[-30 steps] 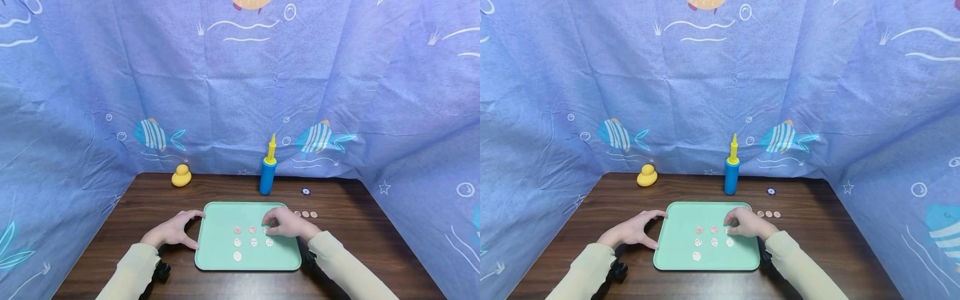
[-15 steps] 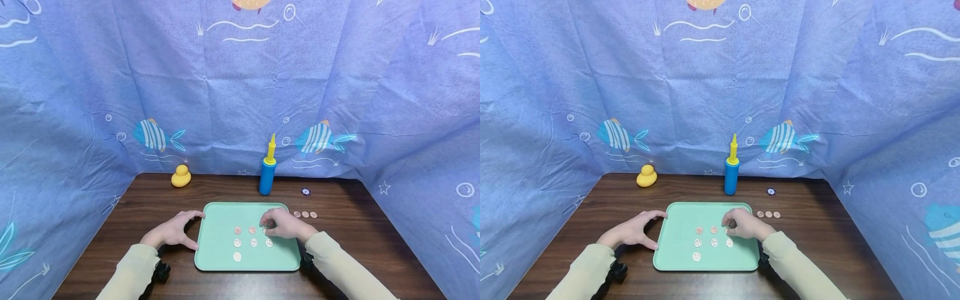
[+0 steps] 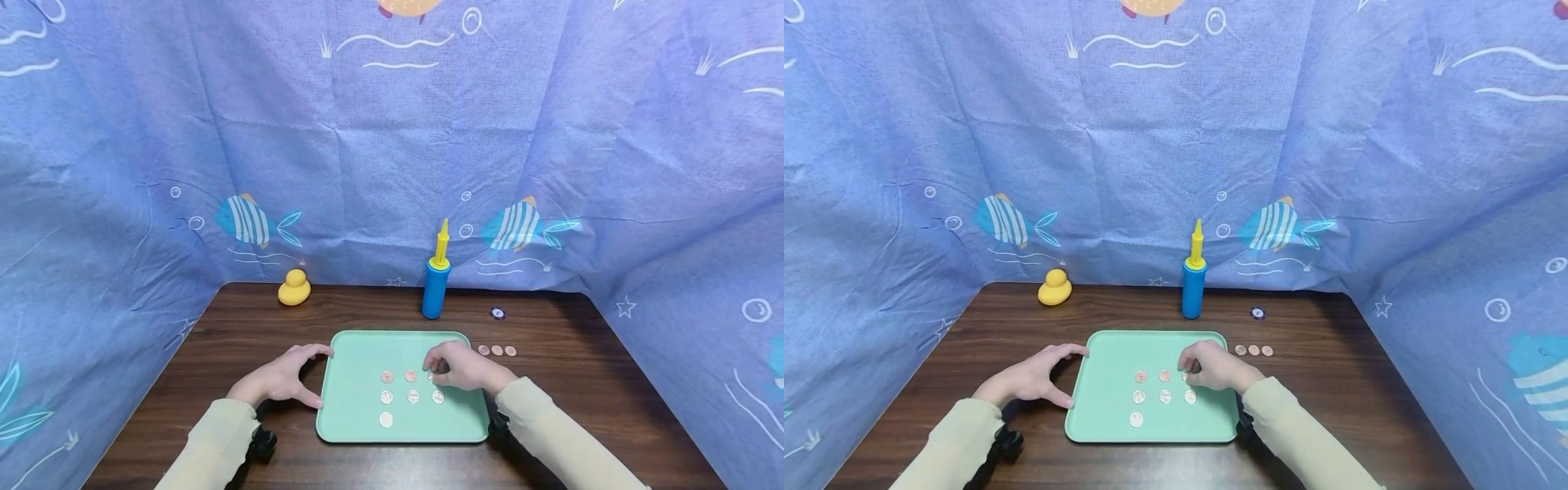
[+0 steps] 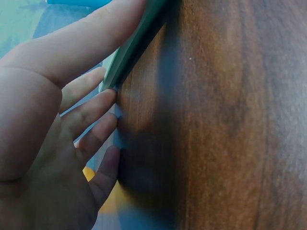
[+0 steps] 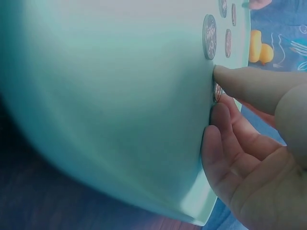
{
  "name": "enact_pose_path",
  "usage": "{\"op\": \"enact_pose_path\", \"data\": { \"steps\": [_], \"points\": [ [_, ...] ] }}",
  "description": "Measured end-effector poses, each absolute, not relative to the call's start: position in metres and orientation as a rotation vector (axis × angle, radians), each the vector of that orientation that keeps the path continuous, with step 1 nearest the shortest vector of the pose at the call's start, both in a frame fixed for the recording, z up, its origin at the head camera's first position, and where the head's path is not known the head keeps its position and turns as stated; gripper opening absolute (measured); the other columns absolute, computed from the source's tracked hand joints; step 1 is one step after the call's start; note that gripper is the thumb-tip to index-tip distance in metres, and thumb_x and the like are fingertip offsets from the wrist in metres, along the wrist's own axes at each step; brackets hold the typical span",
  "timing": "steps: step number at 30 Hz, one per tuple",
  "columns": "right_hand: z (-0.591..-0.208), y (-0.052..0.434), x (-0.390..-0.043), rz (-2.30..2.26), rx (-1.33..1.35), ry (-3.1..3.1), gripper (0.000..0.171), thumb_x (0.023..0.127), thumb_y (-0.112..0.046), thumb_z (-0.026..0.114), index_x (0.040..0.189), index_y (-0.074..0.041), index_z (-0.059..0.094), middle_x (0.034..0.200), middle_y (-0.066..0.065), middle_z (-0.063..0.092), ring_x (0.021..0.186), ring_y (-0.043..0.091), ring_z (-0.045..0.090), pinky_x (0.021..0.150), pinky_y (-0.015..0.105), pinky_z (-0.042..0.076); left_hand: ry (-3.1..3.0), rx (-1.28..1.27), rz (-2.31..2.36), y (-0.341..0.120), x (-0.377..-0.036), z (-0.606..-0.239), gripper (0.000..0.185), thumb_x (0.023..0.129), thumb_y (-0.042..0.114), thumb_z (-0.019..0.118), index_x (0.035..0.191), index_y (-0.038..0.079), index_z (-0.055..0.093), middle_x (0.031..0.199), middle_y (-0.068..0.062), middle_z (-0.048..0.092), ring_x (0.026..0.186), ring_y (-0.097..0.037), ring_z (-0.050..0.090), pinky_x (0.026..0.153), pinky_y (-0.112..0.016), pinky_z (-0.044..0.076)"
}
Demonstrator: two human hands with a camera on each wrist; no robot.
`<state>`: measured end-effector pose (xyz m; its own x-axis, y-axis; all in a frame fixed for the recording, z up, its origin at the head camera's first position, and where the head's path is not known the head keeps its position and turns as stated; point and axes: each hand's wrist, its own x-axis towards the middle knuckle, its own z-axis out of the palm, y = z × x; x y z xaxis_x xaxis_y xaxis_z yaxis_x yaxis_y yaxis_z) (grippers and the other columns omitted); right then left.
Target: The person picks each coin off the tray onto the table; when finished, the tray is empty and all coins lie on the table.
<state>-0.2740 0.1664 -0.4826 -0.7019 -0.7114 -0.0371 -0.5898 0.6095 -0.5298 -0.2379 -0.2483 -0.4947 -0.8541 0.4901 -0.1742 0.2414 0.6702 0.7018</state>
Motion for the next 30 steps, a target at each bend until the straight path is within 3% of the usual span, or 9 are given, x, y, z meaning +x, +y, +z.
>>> {"op": "enact_pose_path", "data": {
  "steps": [30],
  "points": [
    [-0.4837, 0.1602, -0.2794, -0.690, -1.076, 2.583, 0.025, 0.077, 0.003, 0.077, 0.097, -0.011, 0.075, 0.083, -0.006, 0.066, 0.074, 0.008, 0.056, 0.069, 0.025, 0.048, 2.554, 0.578, 0.971, -0.2484, -0.2394, -0.4959, 0.094, 0.075, 0.040, 0.097, 0.153, 0.019, 0.049, 0.154, -0.012, 0.048, 0.140, -0.037, 0.041, 0.108, -0.062, 0.040]
  ]
}}
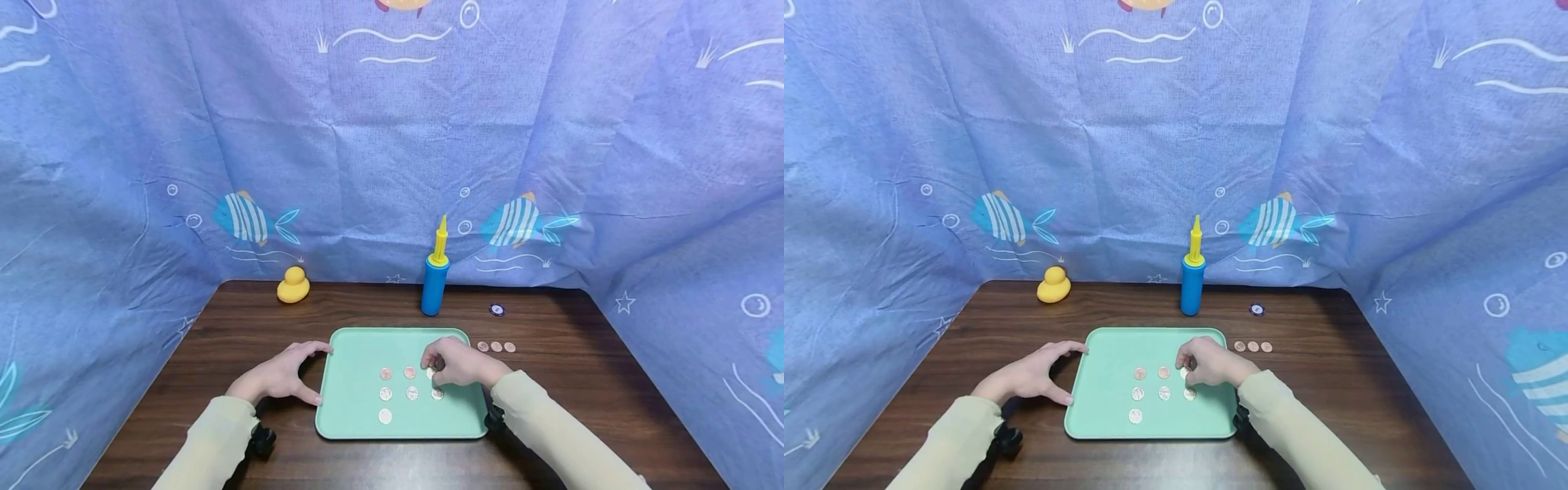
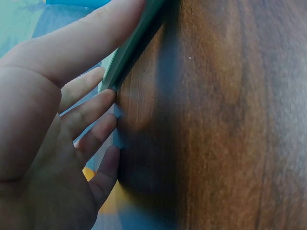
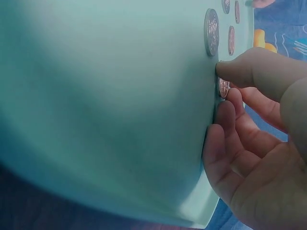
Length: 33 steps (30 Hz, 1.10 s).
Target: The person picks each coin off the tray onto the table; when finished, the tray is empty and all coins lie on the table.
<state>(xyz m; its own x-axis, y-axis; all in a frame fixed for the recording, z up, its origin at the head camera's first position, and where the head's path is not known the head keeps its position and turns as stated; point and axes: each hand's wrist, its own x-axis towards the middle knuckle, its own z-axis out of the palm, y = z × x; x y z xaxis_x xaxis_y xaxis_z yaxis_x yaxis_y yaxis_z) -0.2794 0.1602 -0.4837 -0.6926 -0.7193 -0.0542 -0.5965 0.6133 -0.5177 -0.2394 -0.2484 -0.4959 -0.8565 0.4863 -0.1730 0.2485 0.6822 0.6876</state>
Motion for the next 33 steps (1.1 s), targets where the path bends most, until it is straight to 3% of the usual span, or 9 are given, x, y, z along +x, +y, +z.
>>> {"op": "enact_pose_path", "data": {
  "steps": [7, 14, 33],
  "points": [
    [-0.4836, 0.1609, -0.2800, -0.714, -1.062, 2.560, 0.023, 0.078, 0.004, 0.077, 0.097, -0.010, 0.076, 0.084, -0.005, 0.070, 0.076, 0.008, 0.061, 0.069, 0.024, 0.051, 2.552, 0.565, 0.975, -0.2479, -0.2386, -0.4949, 0.094, 0.075, 0.038, 0.097, 0.153, 0.019, 0.049, 0.155, -0.013, 0.047, 0.142, -0.038, 0.040, 0.109, -0.062, 0.039],
    [-0.4840, 0.1631, -0.2807, -0.736, -1.040, 2.534, 0.022, 0.080, 0.005, 0.078, 0.095, -0.012, 0.076, 0.083, -0.010, 0.068, 0.074, 0.002, 0.058, 0.069, 0.025, 0.052, 2.547, 0.577, 0.983, -0.2480, -0.2385, -0.4949, 0.094, 0.075, 0.040, 0.097, 0.153, 0.018, 0.049, 0.155, -0.013, 0.046, 0.142, -0.039, 0.040, 0.109, -0.063, 0.039],
    [-0.4861, 0.1680, -0.2748, -0.790, -1.076, 2.600, 0.016, 0.088, 0.001, 0.080, 0.095, -0.013, 0.076, 0.084, -0.006, 0.071, 0.076, 0.004, 0.060, 0.072, 0.025, 0.051, 2.543, 0.574, 0.993, -0.2484, -0.2390, -0.4957, 0.093, 0.074, 0.039, 0.097, 0.152, 0.018, 0.050, 0.154, -0.013, 0.047, 0.141, -0.039, 0.041, 0.110, -0.063, 0.038]
  ]
}}
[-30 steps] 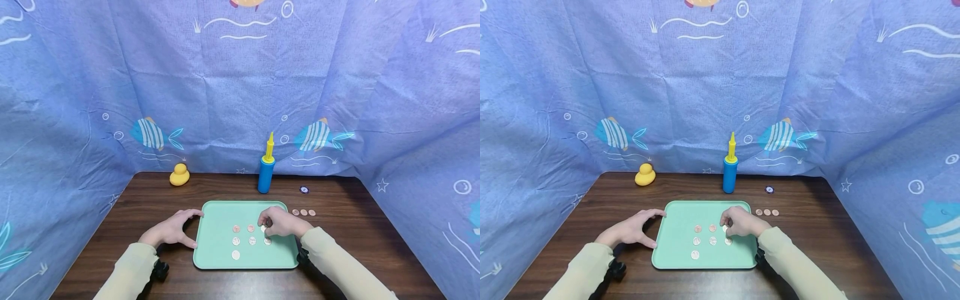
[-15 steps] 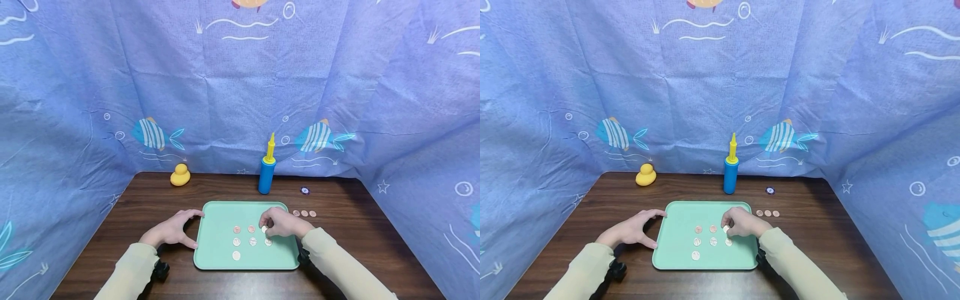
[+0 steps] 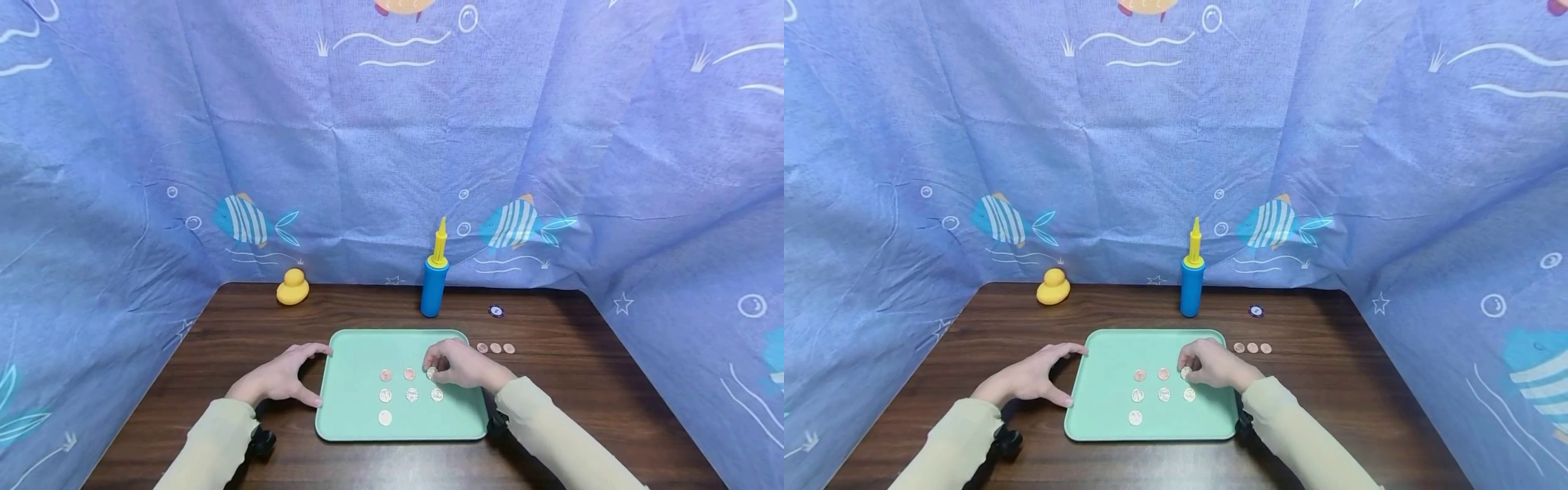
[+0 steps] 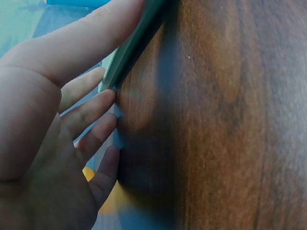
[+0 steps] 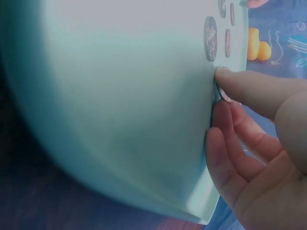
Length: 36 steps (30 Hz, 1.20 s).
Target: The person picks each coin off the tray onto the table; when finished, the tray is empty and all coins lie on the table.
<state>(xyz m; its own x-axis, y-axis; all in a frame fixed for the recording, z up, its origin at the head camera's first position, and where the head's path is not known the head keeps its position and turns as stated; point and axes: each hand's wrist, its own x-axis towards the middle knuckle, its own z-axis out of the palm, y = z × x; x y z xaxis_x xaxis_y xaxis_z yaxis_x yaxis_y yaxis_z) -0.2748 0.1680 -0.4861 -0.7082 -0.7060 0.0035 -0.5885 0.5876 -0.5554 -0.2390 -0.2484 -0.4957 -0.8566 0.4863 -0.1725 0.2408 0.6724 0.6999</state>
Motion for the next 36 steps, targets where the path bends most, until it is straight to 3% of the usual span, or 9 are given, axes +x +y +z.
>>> {"op": "enact_pose_path", "data": {
  "steps": [8, 15, 36],
  "points": [
    [-0.486, 0.169, -0.273, -0.835, -1.094, 2.637, 0.014, 0.090, 0.000, 0.079, 0.091, -0.014, 0.075, 0.082, -0.008, 0.068, 0.077, 0.005, 0.060, 0.074, 0.027, 0.052, 2.550, 0.594, 0.989, -0.249, -0.239, -0.497, 0.094, 0.074, 0.040, 0.097, 0.153, 0.017, 0.050, 0.153, -0.013, 0.048, 0.140, -0.039, 0.041, 0.110, -0.063, 0.038],
    [-0.486, 0.176, -0.275, -0.886, -1.049, 2.632, 0.010, 0.093, -0.011, 0.081, 0.089, -0.018, 0.075, 0.081, -0.011, 0.068, 0.078, 0.004, 0.059, 0.075, 0.027, 0.050, 2.545, 0.589, 0.993, -0.248, -0.238, -0.496, 0.093, 0.074, 0.039, 0.097, 0.152, 0.019, 0.050, 0.153, -0.013, 0.048, 0.140, -0.038, 0.042, 0.109, -0.063, 0.039],
    [-0.472, 0.241, -0.279, -1.084, -0.826, 2.675, 0.009, 0.095, -0.012, 0.079, 0.101, -0.018, 0.076, 0.090, -0.008, 0.071, 0.084, 0.011, 0.065, 0.077, 0.029, 0.056, 2.546, 0.579, 0.992, -0.247, -0.237, -0.493, 0.094, 0.074, 0.038, 0.097, 0.153, 0.018, 0.049, 0.152, -0.014, 0.048, 0.140, -0.038, 0.041, 0.109, -0.062, 0.039]
  ]
}}
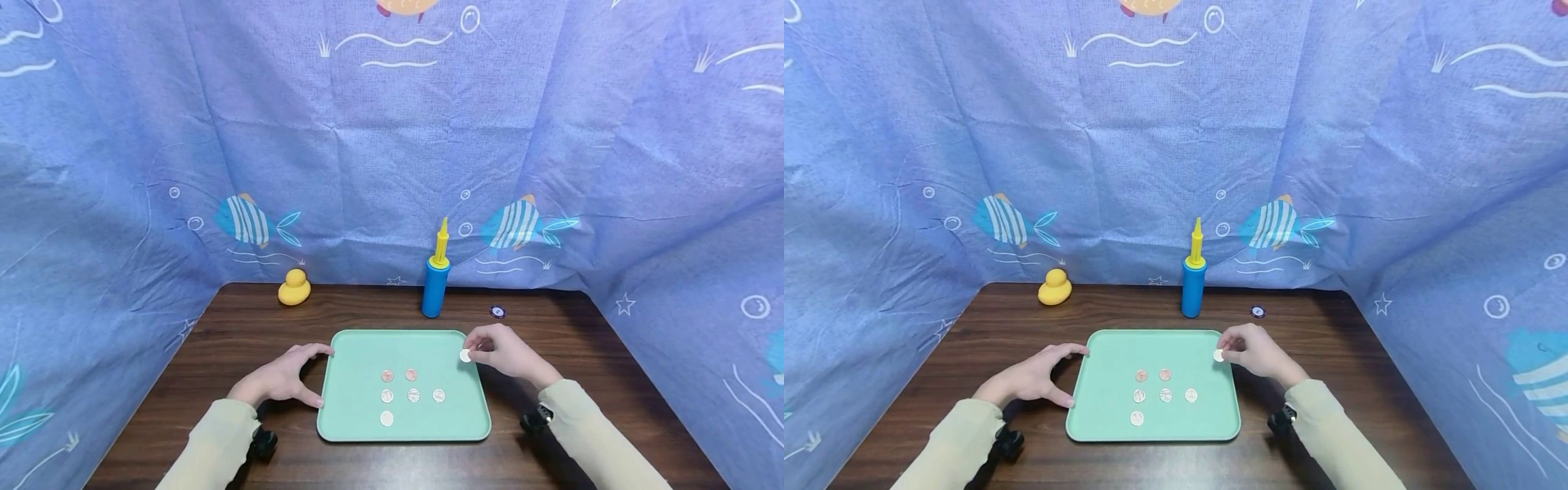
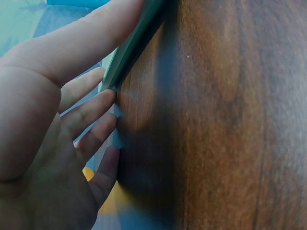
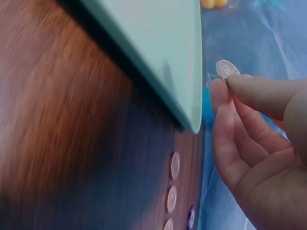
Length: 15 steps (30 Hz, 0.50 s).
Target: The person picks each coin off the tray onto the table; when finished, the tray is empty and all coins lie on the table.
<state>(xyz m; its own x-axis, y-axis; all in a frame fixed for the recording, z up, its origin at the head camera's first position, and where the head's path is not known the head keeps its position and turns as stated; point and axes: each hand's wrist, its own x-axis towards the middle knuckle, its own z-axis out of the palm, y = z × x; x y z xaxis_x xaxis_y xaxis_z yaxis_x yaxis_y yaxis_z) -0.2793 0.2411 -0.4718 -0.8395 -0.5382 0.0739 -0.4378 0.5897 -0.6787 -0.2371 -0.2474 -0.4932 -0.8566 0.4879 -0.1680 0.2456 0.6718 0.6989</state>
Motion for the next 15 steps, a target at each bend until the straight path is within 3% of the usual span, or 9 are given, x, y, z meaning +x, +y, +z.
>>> {"op": "enact_pose_path", "data": {
  "steps": [7, 15],
  "points": [
    [-0.477, 0.261, -0.277, -1.120, -0.778, 2.724, 0.011, 0.093, -0.007, 0.079, 0.099, -0.016, 0.076, 0.089, -0.006, 0.071, 0.085, 0.011, 0.065, 0.080, 0.028, 0.056, 2.543, 0.579, 0.994, -0.247, -0.237, -0.493, 0.094, 0.075, 0.038, 0.097, 0.153, 0.018, 0.049, 0.152, -0.014, 0.048, 0.140, -0.038, 0.041, 0.109, -0.062, 0.039],
    [-0.487, 0.276, -0.278, -1.117, -0.815, 2.795, 0.011, 0.091, -0.003, 0.079, 0.096, -0.012, 0.077, 0.090, -0.004, 0.074, 0.080, 0.006, 0.064, 0.074, 0.028, 0.056, 2.539, 0.571, 0.988, -0.246, -0.236, -0.491, 0.094, 0.075, 0.039, 0.097, 0.153, 0.018, 0.049, 0.154, -0.015, 0.047, 0.141, -0.040, 0.040, 0.110, -0.063, 0.038]
  ]
}}
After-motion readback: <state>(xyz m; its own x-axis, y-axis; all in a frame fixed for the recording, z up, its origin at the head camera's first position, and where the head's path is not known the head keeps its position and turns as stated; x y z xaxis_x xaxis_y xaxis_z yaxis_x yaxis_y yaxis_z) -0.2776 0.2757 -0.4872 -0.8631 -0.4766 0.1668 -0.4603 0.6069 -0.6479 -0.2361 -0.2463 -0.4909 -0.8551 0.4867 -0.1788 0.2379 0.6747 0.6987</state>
